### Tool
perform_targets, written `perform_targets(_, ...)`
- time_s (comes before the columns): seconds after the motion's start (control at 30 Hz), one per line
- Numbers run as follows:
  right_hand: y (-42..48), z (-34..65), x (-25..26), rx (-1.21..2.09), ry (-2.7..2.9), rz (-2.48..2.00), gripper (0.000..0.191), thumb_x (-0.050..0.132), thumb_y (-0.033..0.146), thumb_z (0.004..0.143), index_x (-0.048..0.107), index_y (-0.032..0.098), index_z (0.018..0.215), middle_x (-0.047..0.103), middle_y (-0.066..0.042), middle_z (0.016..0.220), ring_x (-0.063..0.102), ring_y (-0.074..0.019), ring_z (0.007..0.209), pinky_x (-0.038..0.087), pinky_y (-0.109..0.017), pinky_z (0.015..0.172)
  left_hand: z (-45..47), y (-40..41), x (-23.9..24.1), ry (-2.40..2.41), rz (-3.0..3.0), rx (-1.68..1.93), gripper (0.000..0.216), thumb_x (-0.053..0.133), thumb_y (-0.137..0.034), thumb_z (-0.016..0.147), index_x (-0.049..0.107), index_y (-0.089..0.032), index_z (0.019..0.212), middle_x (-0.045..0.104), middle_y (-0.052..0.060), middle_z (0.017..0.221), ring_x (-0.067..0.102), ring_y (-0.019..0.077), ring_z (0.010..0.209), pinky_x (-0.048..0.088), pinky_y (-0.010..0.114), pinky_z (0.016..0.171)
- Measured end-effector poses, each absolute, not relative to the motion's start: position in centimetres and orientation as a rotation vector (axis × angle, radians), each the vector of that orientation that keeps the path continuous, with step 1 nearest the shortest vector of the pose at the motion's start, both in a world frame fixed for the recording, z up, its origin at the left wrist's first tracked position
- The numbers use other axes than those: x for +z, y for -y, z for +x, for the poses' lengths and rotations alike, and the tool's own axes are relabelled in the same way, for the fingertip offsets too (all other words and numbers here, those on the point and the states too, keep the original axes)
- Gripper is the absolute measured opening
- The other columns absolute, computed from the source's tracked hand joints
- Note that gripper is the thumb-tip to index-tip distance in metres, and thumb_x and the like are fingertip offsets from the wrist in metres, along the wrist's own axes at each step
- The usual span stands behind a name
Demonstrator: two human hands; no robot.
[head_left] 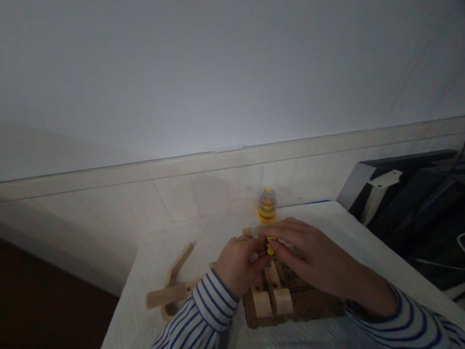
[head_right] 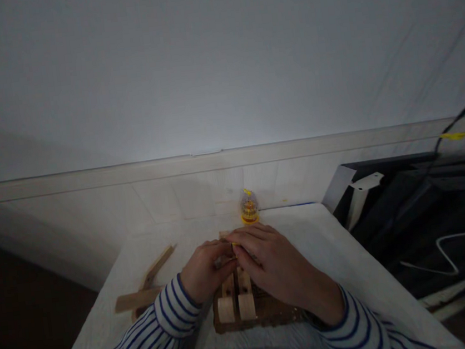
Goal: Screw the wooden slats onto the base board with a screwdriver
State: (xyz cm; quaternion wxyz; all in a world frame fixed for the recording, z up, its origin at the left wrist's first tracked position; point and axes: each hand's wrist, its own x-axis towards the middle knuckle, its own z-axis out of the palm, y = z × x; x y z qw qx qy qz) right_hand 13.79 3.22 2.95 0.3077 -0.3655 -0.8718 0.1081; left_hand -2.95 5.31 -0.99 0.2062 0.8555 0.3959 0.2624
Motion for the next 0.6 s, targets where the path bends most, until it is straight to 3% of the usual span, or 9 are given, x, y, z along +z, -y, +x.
perform_targets(0.6, -3.27, 13.64, 2.83, 0.229, 2.283, -0.975, 0.029, 0.043, 0.017, 0.085, 0.052, 0.023, 0.111, 0.061, -0.004, 0.104, 0.051, -0.0167, 0.098, 0.041, -0.038, 0.085, -3.0, -5.32, -1.19, -1.047, 2.346, 0.723, 0.012, 0.052, -0.018, 0.077, 0.062, -0.017, 0.084, 0.064, 0.004, 0.082, 0.058, 0.0175, 0.078, 0.044, 0.028, 0.074)
